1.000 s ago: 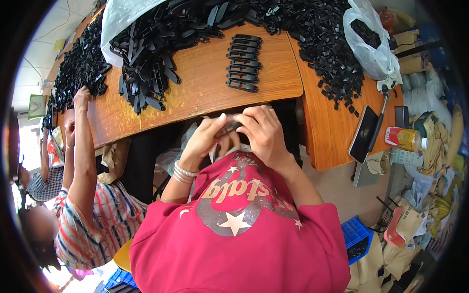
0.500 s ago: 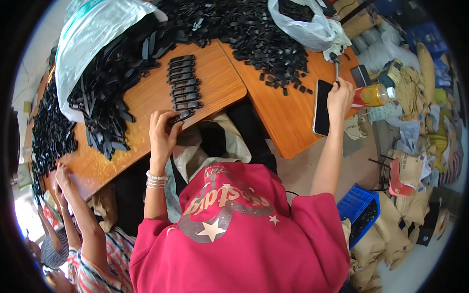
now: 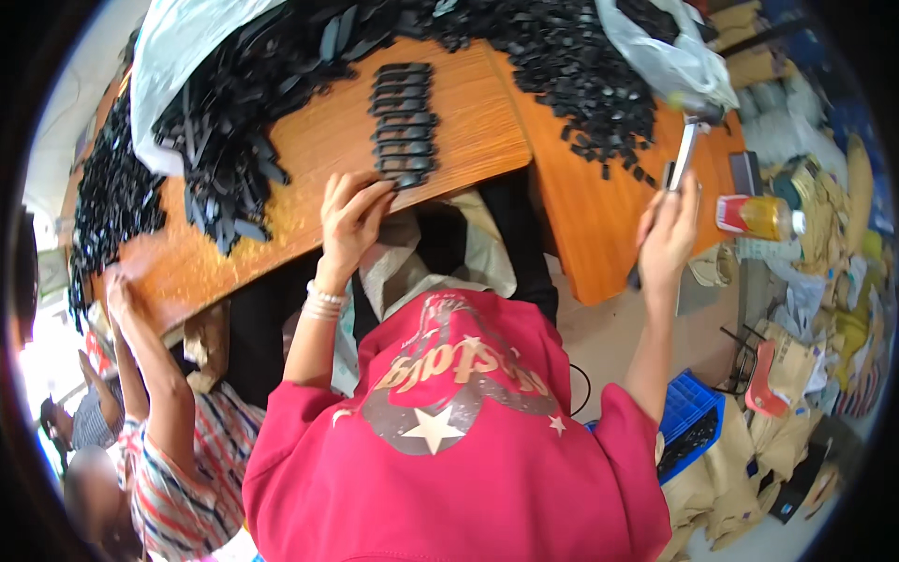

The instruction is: Assemble small black plastic components by hand and tap them into position using a small hammer.

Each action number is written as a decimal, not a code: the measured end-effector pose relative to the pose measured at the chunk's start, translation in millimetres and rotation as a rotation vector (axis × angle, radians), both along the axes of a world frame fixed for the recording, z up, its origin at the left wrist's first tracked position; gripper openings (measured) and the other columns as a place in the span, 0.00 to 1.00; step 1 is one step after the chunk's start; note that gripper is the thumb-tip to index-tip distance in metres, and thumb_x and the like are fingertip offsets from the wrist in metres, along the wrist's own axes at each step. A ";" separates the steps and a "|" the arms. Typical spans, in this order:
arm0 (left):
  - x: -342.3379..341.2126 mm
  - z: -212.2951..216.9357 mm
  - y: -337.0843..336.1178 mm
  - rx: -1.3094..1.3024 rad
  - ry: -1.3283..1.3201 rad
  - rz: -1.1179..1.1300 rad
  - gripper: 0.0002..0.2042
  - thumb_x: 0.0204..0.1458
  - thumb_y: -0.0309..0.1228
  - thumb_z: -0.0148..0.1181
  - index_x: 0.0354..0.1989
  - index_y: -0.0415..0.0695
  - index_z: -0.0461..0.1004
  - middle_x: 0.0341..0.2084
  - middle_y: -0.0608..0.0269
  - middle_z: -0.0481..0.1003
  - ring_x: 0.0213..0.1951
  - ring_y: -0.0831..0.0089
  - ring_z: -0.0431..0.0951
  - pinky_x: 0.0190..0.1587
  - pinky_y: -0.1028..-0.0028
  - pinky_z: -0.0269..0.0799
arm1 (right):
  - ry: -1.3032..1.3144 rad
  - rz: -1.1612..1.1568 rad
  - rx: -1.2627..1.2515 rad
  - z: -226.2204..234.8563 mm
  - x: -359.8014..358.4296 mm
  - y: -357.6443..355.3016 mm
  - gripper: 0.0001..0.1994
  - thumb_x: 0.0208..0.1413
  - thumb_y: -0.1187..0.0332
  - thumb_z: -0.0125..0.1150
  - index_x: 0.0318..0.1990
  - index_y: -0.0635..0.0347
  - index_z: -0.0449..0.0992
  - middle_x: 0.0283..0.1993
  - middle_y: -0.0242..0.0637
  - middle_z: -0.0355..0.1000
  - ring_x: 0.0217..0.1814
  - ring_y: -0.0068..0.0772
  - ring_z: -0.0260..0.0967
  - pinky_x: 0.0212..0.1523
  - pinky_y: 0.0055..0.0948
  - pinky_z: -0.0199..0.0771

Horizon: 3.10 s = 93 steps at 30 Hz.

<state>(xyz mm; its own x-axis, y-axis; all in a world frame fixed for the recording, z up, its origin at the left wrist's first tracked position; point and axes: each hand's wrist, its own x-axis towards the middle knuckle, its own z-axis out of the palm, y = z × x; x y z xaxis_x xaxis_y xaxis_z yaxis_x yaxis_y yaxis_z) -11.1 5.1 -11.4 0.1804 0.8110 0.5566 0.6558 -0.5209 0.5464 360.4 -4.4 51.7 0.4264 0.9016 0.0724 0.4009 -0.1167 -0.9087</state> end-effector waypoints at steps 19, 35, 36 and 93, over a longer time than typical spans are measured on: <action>-7.3 -5.6 0.8 -0.021 -0.019 -0.113 0.11 0.42 0.21 0.64 0.37 0.42 0.78 0.38 0.60 0.73 0.39 0.60 0.71 0.42 0.66 0.68 | -0.427 0.761 0.022 -17.2 -135.0 -44.7 0.28 0.56 0.81 0.55 0.65 0.53 0.64 0.27 0.46 0.61 0.24 0.46 0.62 0.27 0.37 0.67; -1.6 4.1 5.2 -0.020 0.187 -0.201 0.19 0.45 0.19 0.56 0.50 0.37 0.73 0.55 0.52 0.71 0.59 0.56 0.69 0.61 0.59 0.64 | -0.337 0.737 0.001 -17.2 -129.7 -19.4 0.26 0.59 0.81 0.50 0.65 0.55 0.63 0.31 0.51 0.68 0.29 0.49 0.68 0.34 0.38 0.69; -0.6 5.7 7.3 -0.022 0.166 -0.205 0.20 0.47 0.22 0.58 0.52 0.38 0.71 0.56 0.52 0.70 0.60 0.56 0.68 0.62 0.58 0.63 | -0.339 0.732 0.004 -17.9 -129.2 -17.4 0.26 0.59 0.81 0.50 0.65 0.55 0.63 0.31 0.51 0.68 0.29 0.49 0.68 0.34 0.38 0.69; 22.3 18.4 62.9 -0.136 0.213 0.040 0.39 0.51 0.55 0.57 0.57 0.27 0.63 0.62 0.39 0.58 0.68 0.50 0.51 0.69 0.55 0.44 | -0.305 0.636 0.212 -21.9 -145.5 63.1 0.24 0.61 0.78 0.48 0.66 0.52 0.62 0.42 0.51 0.74 0.39 0.51 0.73 0.37 0.40 0.72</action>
